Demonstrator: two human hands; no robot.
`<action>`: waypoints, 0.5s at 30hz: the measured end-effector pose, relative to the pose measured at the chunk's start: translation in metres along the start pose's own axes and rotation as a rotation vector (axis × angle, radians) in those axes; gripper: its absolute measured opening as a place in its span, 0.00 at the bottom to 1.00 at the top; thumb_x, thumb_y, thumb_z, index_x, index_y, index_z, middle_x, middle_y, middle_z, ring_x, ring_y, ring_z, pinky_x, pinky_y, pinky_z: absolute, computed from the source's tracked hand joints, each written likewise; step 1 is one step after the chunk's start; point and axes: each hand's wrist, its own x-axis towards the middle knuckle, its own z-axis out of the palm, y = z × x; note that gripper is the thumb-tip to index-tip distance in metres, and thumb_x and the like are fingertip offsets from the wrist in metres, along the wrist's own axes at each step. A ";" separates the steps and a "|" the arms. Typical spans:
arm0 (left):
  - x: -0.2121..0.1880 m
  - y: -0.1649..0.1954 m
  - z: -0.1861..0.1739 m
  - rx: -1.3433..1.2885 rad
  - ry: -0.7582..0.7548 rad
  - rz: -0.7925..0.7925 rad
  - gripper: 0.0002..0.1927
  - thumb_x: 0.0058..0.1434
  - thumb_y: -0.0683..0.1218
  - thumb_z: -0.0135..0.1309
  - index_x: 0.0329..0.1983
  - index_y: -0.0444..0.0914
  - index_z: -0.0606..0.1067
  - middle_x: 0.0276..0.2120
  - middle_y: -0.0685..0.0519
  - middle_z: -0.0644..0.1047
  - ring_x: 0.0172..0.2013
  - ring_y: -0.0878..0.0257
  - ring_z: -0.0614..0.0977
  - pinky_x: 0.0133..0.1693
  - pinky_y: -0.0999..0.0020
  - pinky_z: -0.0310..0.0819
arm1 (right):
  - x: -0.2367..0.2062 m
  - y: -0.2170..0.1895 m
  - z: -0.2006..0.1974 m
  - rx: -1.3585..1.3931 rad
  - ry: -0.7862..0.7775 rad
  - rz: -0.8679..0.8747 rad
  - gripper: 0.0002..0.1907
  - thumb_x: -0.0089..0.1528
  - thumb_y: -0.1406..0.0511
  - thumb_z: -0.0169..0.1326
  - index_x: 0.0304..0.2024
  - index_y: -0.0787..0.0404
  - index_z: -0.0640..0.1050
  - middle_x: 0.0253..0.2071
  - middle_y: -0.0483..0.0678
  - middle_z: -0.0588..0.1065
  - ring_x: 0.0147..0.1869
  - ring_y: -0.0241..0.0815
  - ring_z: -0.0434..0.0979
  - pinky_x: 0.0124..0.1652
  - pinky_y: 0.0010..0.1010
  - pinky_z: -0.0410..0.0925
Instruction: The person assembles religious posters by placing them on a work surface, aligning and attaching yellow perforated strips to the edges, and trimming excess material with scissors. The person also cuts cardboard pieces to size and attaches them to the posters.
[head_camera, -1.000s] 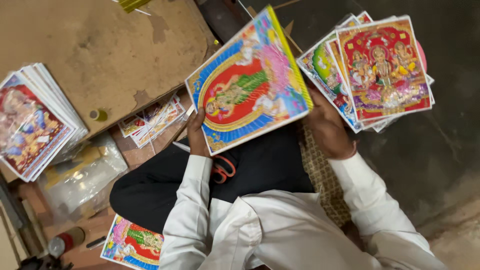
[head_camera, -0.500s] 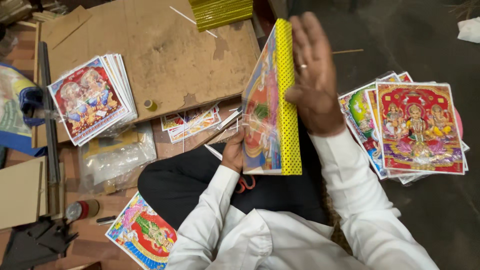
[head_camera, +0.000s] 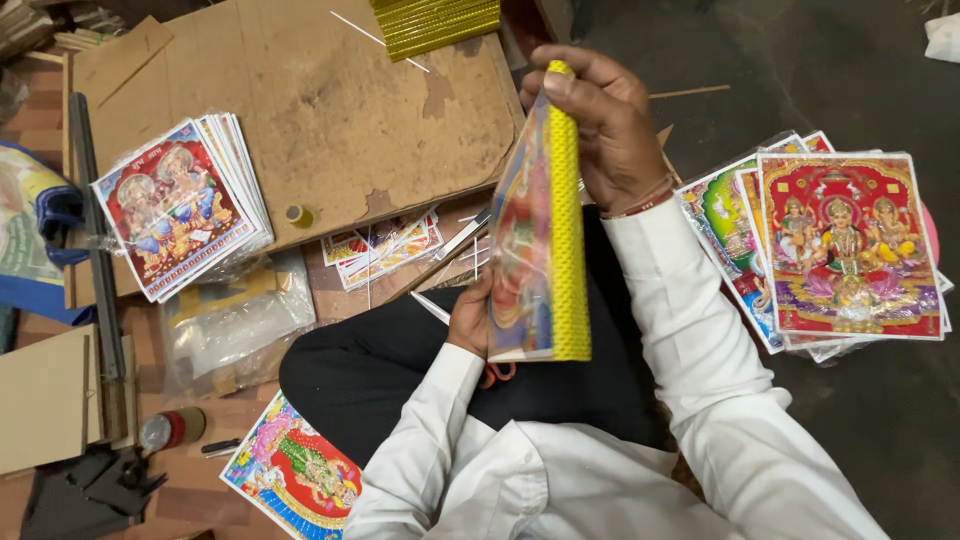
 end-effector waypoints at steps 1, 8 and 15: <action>0.001 -0.002 -0.001 -0.046 -0.056 -0.029 0.19 0.76 0.49 0.48 0.65 0.34 0.69 0.58 0.43 0.77 0.58 0.49 0.78 0.62 0.50 0.72 | 0.003 0.004 -0.003 0.001 -0.026 -0.002 0.16 0.67 0.68 0.61 0.55 0.70 0.77 0.45 0.53 0.80 0.50 0.42 0.80 0.55 0.33 0.72; -0.009 -0.002 -0.018 -0.040 0.008 -0.097 0.17 0.76 0.50 0.47 0.60 0.35 0.71 0.46 0.46 0.80 0.44 0.55 0.83 0.45 0.61 0.79 | 0.020 0.043 -0.017 0.220 -0.173 -0.087 0.11 0.67 0.64 0.63 0.47 0.65 0.80 0.41 0.49 0.79 0.45 0.40 0.79 0.51 0.34 0.74; -0.015 -0.006 -0.009 0.050 0.128 -0.107 0.19 0.62 0.54 0.53 0.49 0.38 0.73 0.30 0.55 0.75 0.26 0.65 0.77 0.26 0.69 0.71 | 0.037 0.057 -0.006 0.077 -0.009 -0.170 0.08 0.68 0.67 0.60 0.46 0.67 0.80 0.43 0.49 0.81 0.47 0.39 0.80 0.52 0.29 0.73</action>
